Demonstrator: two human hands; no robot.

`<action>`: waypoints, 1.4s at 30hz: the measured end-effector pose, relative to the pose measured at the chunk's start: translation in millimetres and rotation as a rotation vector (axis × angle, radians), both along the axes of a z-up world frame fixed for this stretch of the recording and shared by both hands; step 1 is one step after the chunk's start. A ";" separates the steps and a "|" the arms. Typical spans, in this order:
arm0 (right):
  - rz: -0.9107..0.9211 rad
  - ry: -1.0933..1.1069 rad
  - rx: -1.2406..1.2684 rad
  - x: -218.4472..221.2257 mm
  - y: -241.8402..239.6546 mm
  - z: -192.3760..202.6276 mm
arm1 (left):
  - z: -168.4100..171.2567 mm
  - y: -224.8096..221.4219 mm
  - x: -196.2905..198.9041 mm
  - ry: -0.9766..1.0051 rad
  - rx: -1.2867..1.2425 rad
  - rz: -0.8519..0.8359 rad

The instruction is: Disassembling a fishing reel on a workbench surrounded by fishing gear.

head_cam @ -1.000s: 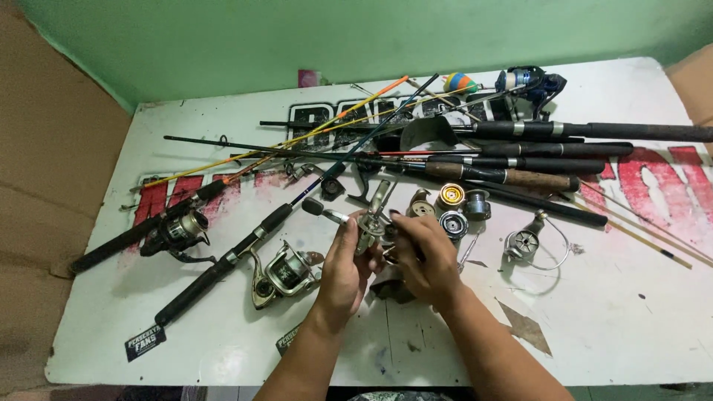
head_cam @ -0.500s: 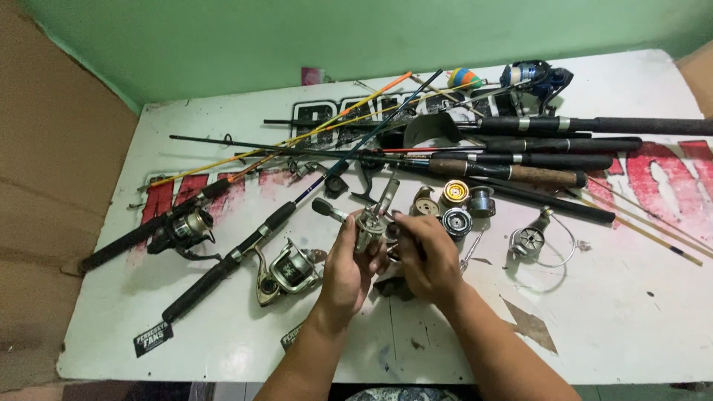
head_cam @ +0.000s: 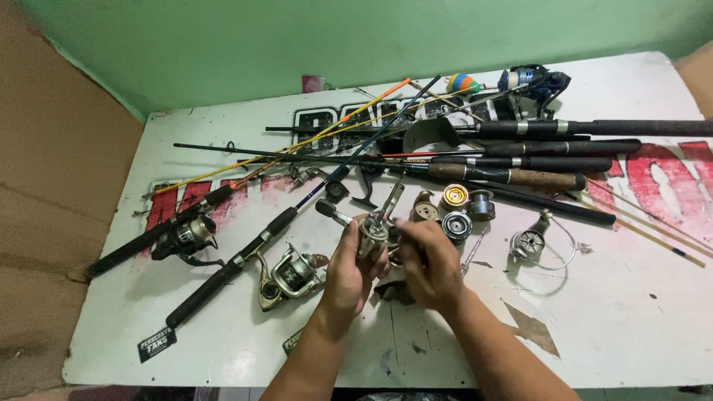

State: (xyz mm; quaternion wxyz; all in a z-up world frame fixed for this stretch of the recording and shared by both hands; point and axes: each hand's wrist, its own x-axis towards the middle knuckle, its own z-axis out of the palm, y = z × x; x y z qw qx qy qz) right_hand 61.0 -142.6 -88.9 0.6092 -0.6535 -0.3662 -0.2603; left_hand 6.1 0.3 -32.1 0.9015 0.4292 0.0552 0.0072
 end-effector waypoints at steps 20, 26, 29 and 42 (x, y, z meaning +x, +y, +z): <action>-0.026 -0.113 -0.005 -7.7 11.9 13.1 | 13.6 4.8 -3.9 0.055 -0.087 -0.002; -0.061 -0.099 -0.082 -1.5 9.6 19.3 | 15.4 4.3 -2.8 0.112 -0.145 0.005; -0.151 -0.031 -0.153 2.6 -0.5 34.0 | 6.0 9.7 0.4 0.010 -0.192 -0.071; -0.078 0.059 -0.345 -19.0 5.0 63.3 | 18.6 13.3 -13.8 -0.107 -0.028 -0.101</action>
